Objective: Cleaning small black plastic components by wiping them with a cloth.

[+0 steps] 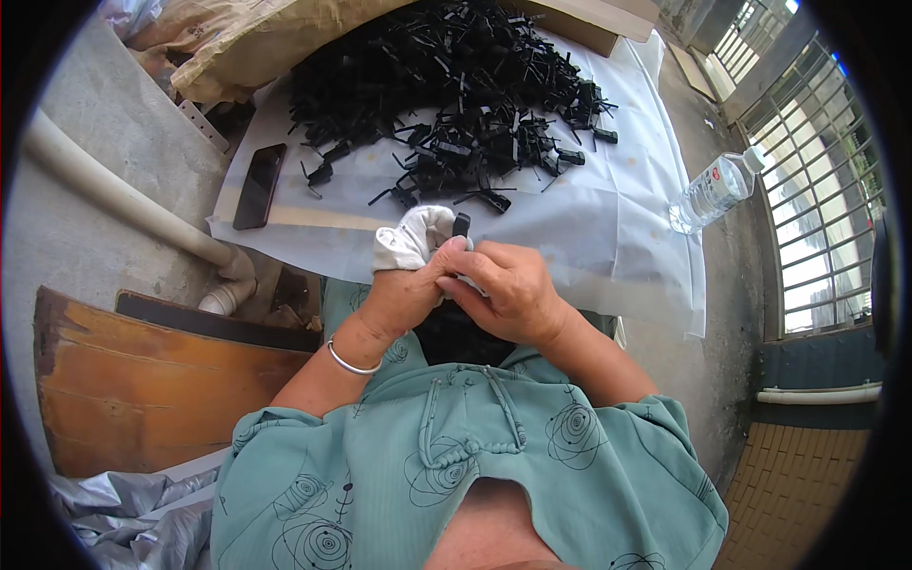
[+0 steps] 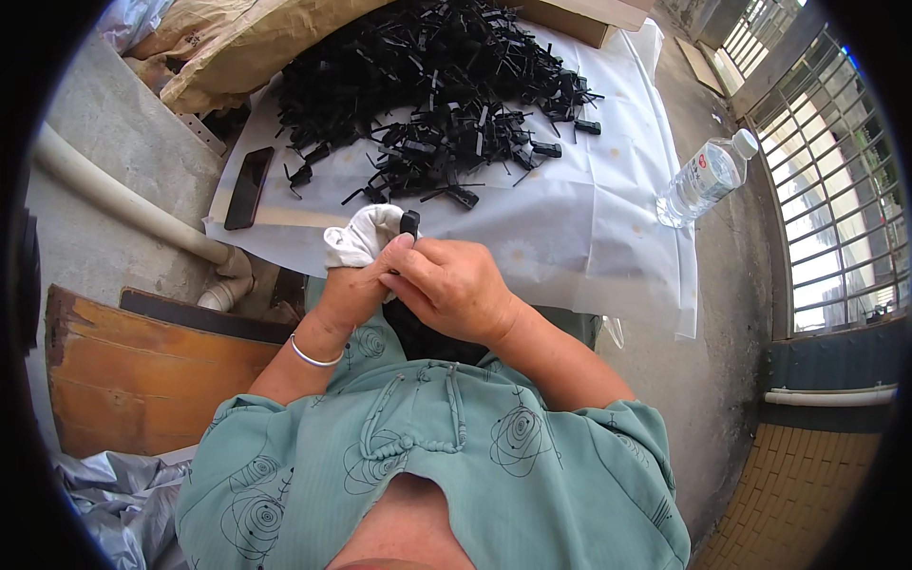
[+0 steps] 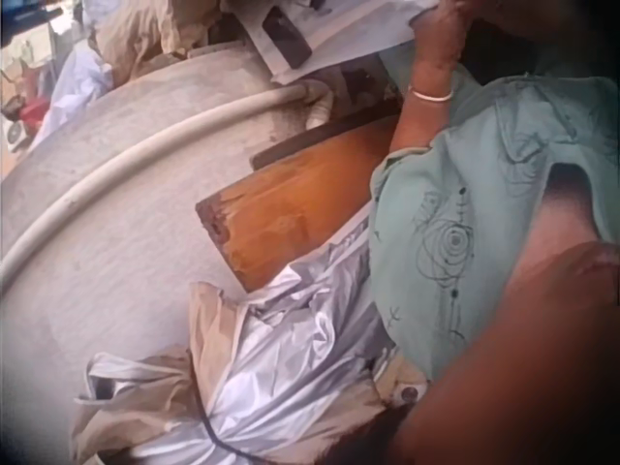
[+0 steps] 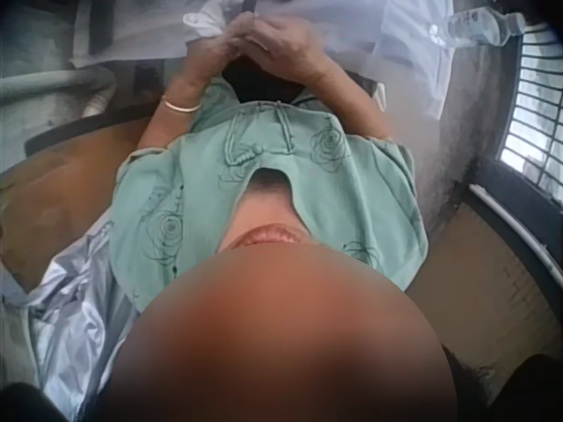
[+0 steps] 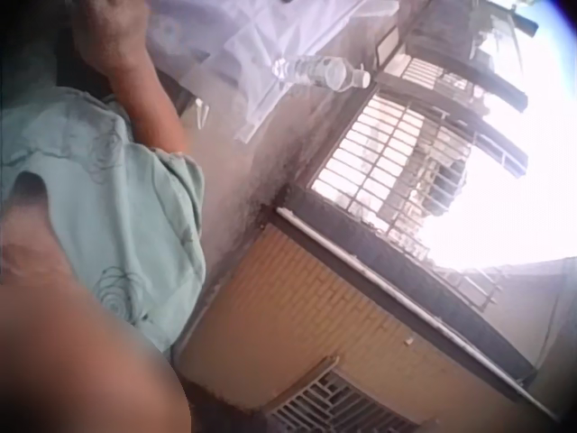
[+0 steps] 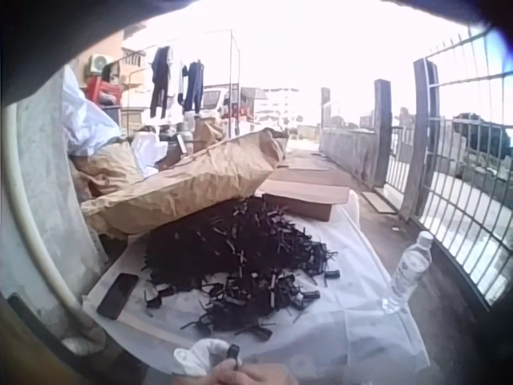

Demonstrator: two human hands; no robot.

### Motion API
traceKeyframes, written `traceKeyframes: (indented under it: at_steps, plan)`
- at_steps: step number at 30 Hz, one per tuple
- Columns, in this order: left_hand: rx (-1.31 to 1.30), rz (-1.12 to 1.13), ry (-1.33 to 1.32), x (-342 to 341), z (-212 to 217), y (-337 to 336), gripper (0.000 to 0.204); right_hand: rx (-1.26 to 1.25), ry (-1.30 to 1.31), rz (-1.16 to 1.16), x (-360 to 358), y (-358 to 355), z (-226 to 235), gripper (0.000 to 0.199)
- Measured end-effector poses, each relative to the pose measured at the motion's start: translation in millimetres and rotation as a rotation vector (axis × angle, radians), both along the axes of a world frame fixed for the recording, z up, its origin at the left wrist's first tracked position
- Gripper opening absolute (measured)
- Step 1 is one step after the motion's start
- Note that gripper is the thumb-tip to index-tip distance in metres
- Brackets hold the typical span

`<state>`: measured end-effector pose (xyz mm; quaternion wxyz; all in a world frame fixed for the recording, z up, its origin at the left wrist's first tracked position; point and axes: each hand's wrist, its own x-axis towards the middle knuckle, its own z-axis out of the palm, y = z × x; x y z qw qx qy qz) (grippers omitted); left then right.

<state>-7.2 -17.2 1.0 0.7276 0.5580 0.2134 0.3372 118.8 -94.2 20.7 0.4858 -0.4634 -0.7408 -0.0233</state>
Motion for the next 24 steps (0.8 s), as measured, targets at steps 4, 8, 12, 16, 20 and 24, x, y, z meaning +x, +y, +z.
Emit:
traceKeyframes:
  at_steps: [4, 8, 12, 16, 20, 24]
  plan:
    - [-0.011, -0.020, 0.017, -2, 0, 0, 0.024, 0.022, 0.137, -0.148, -2, 7, -4, 0.018]
    - [-0.070, -0.149, -0.026, -10, 9, 3, 0.026, -0.331, 0.564, -0.212, 1, 8, -6, 0.020]
    - [0.032, -0.195, 0.029, -13, 5, 3, 0.024, -0.574, 0.692, -0.088, 8, 10, -6, 0.024]
    - [0.106, -0.070, 0.176, -13, 8, 1, 0.024, -0.573, 0.449, -0.043, 12, 1, 2, 0.023]
    - [0.522, 0.154, 0.278, -6, 1, -5, 0.020, -0.534, 0.316, -0.040, 8, 3, -5, 0.027]
    - [1.009, 0.245, 0.344, -7, -3, -4, 0.023, -0.704, 0.453, -0.093, 2, 4, -26, 0.024]
